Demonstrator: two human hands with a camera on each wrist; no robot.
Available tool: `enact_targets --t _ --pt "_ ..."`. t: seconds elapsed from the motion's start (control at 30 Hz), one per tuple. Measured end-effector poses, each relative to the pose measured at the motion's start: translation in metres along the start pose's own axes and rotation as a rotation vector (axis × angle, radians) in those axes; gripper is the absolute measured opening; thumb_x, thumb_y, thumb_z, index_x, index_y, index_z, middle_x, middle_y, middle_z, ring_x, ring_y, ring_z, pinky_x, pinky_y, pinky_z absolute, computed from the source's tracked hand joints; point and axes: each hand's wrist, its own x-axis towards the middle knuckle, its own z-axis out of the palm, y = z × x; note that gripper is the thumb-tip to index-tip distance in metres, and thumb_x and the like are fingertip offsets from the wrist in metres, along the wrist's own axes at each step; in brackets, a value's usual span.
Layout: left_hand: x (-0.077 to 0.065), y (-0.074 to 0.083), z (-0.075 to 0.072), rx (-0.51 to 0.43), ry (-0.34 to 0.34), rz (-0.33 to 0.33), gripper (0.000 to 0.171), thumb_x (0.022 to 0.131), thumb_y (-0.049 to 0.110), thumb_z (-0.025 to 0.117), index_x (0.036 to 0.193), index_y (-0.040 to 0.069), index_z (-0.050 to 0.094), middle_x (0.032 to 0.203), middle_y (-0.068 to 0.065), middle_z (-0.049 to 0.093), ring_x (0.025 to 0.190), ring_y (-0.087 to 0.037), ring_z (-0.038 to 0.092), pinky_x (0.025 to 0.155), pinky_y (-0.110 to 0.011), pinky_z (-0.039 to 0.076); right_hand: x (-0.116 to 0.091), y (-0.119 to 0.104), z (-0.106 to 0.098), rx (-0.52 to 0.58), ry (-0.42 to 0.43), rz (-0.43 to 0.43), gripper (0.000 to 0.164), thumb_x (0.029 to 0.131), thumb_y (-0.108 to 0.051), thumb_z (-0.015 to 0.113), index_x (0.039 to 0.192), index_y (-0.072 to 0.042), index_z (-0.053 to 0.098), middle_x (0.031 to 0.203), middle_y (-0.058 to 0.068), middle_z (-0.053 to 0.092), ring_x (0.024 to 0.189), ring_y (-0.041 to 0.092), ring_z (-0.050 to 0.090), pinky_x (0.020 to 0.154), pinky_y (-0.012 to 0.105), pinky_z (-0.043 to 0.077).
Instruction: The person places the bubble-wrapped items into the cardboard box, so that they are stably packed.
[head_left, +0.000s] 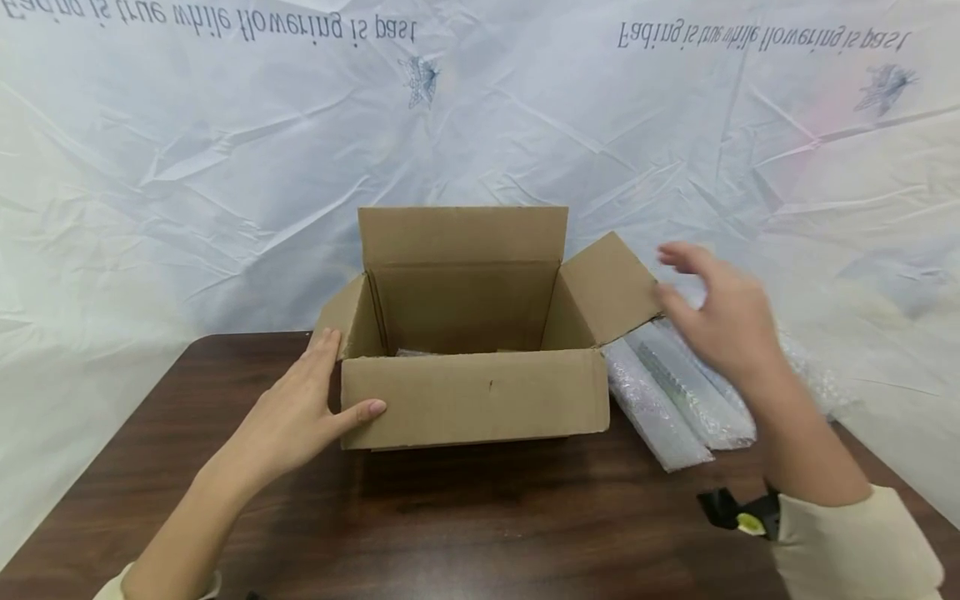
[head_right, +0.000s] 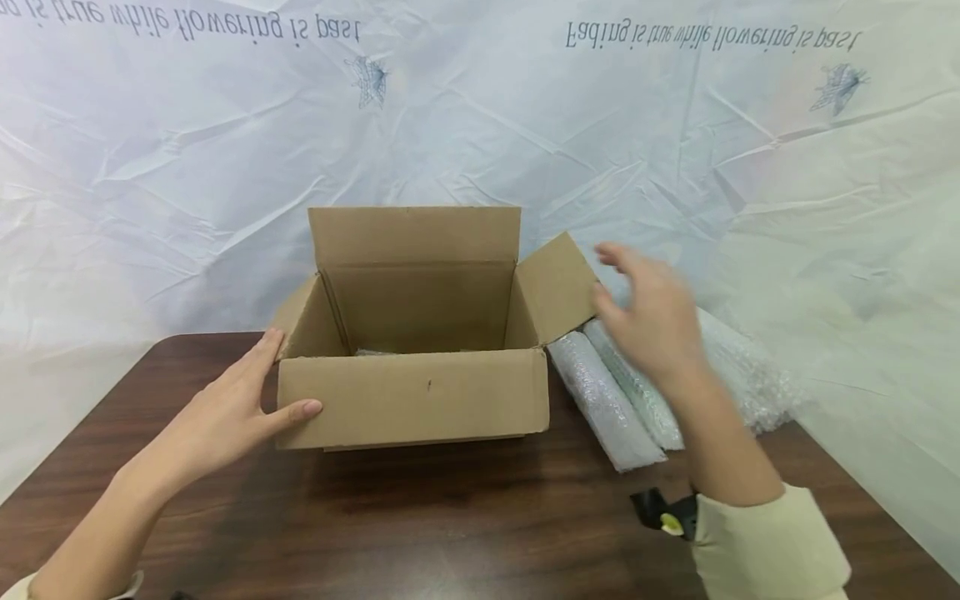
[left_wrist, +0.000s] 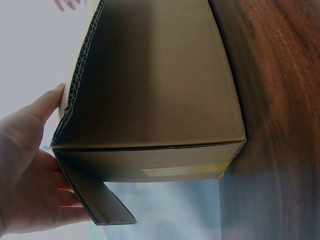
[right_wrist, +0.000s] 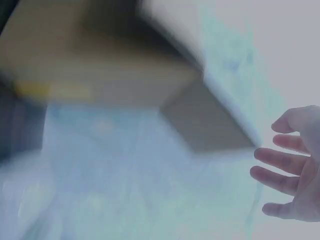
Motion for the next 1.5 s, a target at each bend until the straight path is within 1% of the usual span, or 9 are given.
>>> enact_targets --t 0.07,0.27,0.4,0.5,0.63,0.8,0.93,1.27,1.5 --pt "0.000 0.000 -0.001 0.000 -0.001 -0.005 0.109 0.078 0.072 0.048 0.146 -0.003 0.005 0.151 -0.021 0.005 0.138 -0.034 0.007 0.104 -0.057 0.019 0.001 0.029 -0.005 -0.038 -0.031 0.082 0.042 0.087 -0.009 0.057 0.128 -0.002 0.050 0.119 0.023 0.057 0.106 0.045 0.051 0.085 0.058 0.036" --pt "-0.002 -0.001 0.000 0.002 -0.004 -0.013 0.109 0.078 0.071 0.048 0.147 -0.001 0.004 0.152 -0.020 0.004 0.138 -0.034 0.007 0.102 -0.059 0.020 -0.002 0.109 0.000 -0.192 -0.232 0.277 0.055 0.089 -0.013 0.054 0.136 0.007 0.034 0.127 0.034 0.042 0.109 0.053 0.039 0.086 0.064 0.031" --pt "-0.002 -0.001 0.000 0.001 -0.002 -0.007 0.108 0.078 0.071 0.048 0.147 -0.001 0.005 0.152 -0.020 0.005 0.138 -0.034 0.007 0.102 -0.059 0.020 -0.007 0.146 0.008 -0.305 -0.304 0.371 0.060 0.087 -0.017 0.057 0.135 0.009 0.032 0.123 0.038 0.040 0.105 0.056 0.039 0.082 0.066 0.033" --pt "-0.001 -0.001 0.000 0.002 -0.002 -0.004 0.108 0.078 0.071 0.048 0.147 -0.001 0.005 0.152 -0.020 0.006 0.138 -0.033 0.007 0.103 -0.058 0.020 -0.011 0.169 0.014 -0.388 -0.355 0.407 0.063 0.085 -0.022 0.060 0.133 0.008 0.033 0.119 0.039 0.040 0.099 0.058 0.041 0.076 0.066 0.035" --pt "-0.001 0.000 0.000 0.002 -0.001 -0.006 0.108 0.078 0.071 0.047 0.147 -0.001 0.005 0.152 -0.019 0.006 0.138 -0.033 0.008 0.103 -0.058 0.020 -0.019 0.193 0.021 -0.438 -0.429 0.433 0.071 0.083 -0.028 0.063 0.135 0.006 0.029 0.119 0.040 0.037 0.099 0.060 0.036 0.077 0.069 0.031" --pt "-0.001 0.000 0.001 0.001 0.002 -0.004 0.108 0.078 0.072 0.047 0.147 -0.001 0.006 0.152 -0.019 0.006 0.138 -0.033 0.008 0.103 -0.058 0.021 -0.030 0.209 0.023 -0.414 -0.507 0.499 0.082 0.078 -0.031 0.069 0.135 0.006 0.022 0.115 0.043 0.032 0.100 0.064 0.028 0.079 0.076 0.023" --pt "-0.001 0.000 0.001 0.003 0.003 -0.006 0.108 0.078 0.072 0.047 0.147 -0.001 0.006 0.152 -0.019 0.006 0.138 -0.032 0.008 0.102 -0.058 0.021 -0.036 0.212 0.024 -0.404 -0.539 0.512 0.083 0.077 -0.032 0.069 0.133 0.008 0.022 0.110 0.044 0.033 0.098 0.065 0.029 0.076 0.077 0.024" --pt "-0.001 -0.001 0.001 0.008 -0.003 -0.011 0.108 0.078 0.072 0.047 0.147 -0.001 0.006 0.152 -0.019 0.006 0.138 -0.034 0.009 0.102 -0.059 0.021 -0.044 0.216 0.025 -0.427 -0.490 0.501 0.062 0.084 -0.022 0.060 0.129 0.007 0.028 0.104 0.042 0.040 0.091 0.064 0.037 0.067 0.072 0.034" --pt "0.000 -0.001 0.000 0.007 -0.006 -0.014 0.109 0.078 0.073 0.046 0.147 0.000 0.005 0.152 -0.019 0.006 0.137 -0.035 0.011 0.101 -0.060 0.021 -0.041 0.216 0.023 -0.424 -0.473 0.559 0.063 0.087 -0.025 0.054 0.137 0.002 0.026 0.110 0.040 0.041 0.088 0.060 0.043 0.059 0.061 0.040"
